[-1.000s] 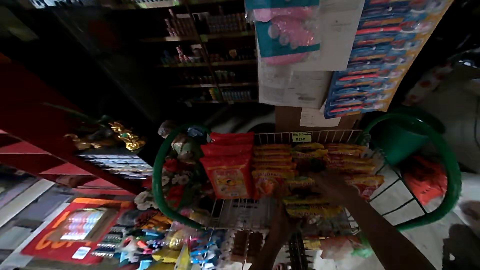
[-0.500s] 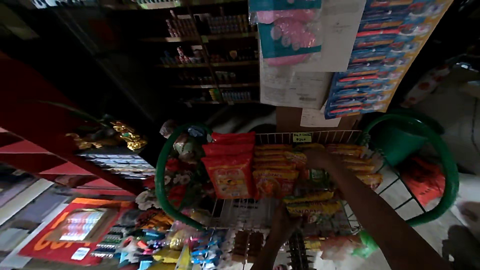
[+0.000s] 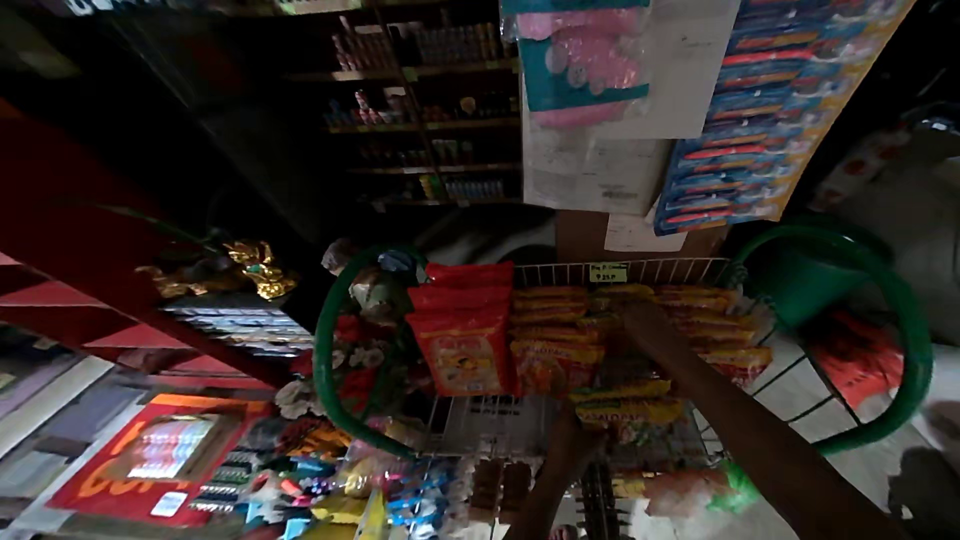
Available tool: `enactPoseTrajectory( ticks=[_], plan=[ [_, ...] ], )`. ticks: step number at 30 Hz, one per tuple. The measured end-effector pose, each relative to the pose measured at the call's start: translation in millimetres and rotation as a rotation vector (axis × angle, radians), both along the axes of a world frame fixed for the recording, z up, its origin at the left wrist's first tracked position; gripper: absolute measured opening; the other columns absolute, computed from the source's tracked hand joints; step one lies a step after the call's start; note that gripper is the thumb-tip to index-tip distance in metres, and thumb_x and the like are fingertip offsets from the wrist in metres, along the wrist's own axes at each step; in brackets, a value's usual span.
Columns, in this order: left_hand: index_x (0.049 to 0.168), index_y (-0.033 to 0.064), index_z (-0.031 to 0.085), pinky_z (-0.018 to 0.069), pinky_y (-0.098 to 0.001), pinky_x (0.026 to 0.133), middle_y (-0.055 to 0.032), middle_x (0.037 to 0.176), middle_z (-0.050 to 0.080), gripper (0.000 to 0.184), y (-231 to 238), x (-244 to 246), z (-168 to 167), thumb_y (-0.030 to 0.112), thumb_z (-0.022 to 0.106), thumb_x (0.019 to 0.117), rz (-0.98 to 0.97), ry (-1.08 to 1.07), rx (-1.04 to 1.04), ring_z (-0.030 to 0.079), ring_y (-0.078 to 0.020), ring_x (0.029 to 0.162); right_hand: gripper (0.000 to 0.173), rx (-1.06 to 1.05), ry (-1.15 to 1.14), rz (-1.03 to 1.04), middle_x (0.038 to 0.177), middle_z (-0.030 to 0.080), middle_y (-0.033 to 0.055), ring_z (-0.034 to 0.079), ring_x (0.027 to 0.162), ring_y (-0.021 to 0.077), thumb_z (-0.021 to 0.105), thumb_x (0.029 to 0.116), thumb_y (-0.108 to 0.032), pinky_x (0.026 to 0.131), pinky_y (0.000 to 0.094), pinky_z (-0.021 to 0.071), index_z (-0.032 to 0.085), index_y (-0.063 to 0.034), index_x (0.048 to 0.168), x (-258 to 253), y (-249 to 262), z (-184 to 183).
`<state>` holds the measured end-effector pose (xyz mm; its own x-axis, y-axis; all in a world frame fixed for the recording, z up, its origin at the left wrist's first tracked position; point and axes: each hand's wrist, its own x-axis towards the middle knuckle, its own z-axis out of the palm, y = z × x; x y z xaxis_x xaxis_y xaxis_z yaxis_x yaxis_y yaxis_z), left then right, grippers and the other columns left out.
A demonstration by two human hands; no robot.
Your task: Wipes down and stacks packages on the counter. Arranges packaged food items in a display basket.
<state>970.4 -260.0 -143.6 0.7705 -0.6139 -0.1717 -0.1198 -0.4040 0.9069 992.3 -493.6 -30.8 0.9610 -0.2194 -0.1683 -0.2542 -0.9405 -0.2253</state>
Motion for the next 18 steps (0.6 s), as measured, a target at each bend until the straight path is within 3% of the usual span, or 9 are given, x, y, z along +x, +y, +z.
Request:
enactPoseTrajectory(
  ticks=[2, 3, 5, 8, 12, 15, 18],
  plan=[
    [0.144, -0.0091, 0.042, 0.0484, -0.0396, 0.108, -0.0231, 0.132, 0.061, 0.082, -1, 2, 1, 0.017, 0.086, 0.0801, 0.004, 0.013, -0.009, 0.061, -0.0256, 0.124, 0.057, 0.152, 0.068, 0.026, 0.148, 0.052, 0.0234, 0.048, 0.137, 0.0436, 0.066, 0.0996, -0.036, 0.114, 0.062, 0.0351, 0.052, -0.0103, 0.149, -22, 6, 13],
    [0.144, -0.0092, 0.042, 0.0487, -0.0387, 0.108, -0.0226, 0.132, 0.062, 0.081, -2, 1, 1, 0.017, 0.085, 0.08, 0.003, 0.013, -0.016, 0.062, -0.0247, 0.123, 0.059, 0.229, 0.172, 0.064, 0.147, 0.055, 0.0206, 0.05, 0.137, 0.041, 0.065, 0.0997, -0.042, 0.114, 0.0619, 0.0363, 0.051, -0.014, 0.15, -35, 7, 16],
    [0.144, -0.009, 0.042, 0.0491, -0.0374, 0.108, -0.022, 0.132, 0.062, 0.081, -1, 1, -1, 0.017, 0.085, 0.0805, 0.001, 0.022, -0.024, 0.062, -0.0234, 0.123, 0.053, 0.407, 0.299, 0.139, 0.141, 0.059, 0.0199, 0.055, 0.132, 0.0373, 0.062, 0.1016, -0.04, 0.112, 0.0589, 0.0394, 0.055, -0.0109, 0.146, -54, 3, -1],
    [0.145, -0.0075, 0.04, 0.0487, -0.038, 0.108, -0.0209, 0.133, 0.062, 0.082, -4, 3, 3, 0.018, 0.085, 0.081, 0.001, 0.044, 0.016, 0.062, -0.0233, 0.123, 0.05, 0.551, 0.231, 0.164, 0.143, 0.058, 0.02, 0.055, 0.133, 0.0336, 0.064, 0.1021, -0.031, 0.115, 0.0517, 0.0392, 0.056, -0.0057, 0.145, -69, -2, -16],
    [0.148, -0.0067, 0.038, 0.0492, -0.0377, 0.107, -0.0211, 0.133, 0.061, 0.086, -5, 2, 4, 0.016, 0.086, 0.0797, 0.012, 0.044, 0.025, 0.062, -0.0235, 0.123, 0.042, 0.39, 0.095, 0.194, 0.142, 0.06, 0.0158, 0.057, 0.132, 0.0332, 0.052, 0.1076, -0.029, 0.114, 0.0523, 0.0408, 0.057, -0.0125, 0.146, -79, 12, -16],
    [0.156, -0.0015, 0.029, 0.0464, -0.0405, 0.11, -0.0219, 0.141, 0.056, 0.095, -5, 3, 12, 0.017, 0.084, 0.0817, -0.024, 0.019, 0.057, 0.058, -0.0263, 0.129, 0.042, 0.239, 0.116, 0.038, 0.139, 0.062, 0.0193, 0.059, 0.129, 0.0393, 0.043, 0.1107, -0.03, 0.11, 0.057, 0.0426, 0.055, -0.0132, 0.148, -87, 23, 0],
    [0.147, -0.0007, 0.047, 0.0487, -0.0398, 0.107, -0.0192, 0.132, 0.064, 0.074, -2, 2, 14, 0.017, 0.082, 0.0841, -0.055, -0.005, 0.052, 0.063, -0.0242, 0.122, 0.044, 0.121, 0.098, -0.185, 0.125, 0.067, 0.0255, 0.064, 0.116, 0.0463, 0.045, 0.1097, -0.033, 0.099, 0.0619, 0.0481, 0.055, -0.0098, 0.145, -94, 22, 14]
  ],
)
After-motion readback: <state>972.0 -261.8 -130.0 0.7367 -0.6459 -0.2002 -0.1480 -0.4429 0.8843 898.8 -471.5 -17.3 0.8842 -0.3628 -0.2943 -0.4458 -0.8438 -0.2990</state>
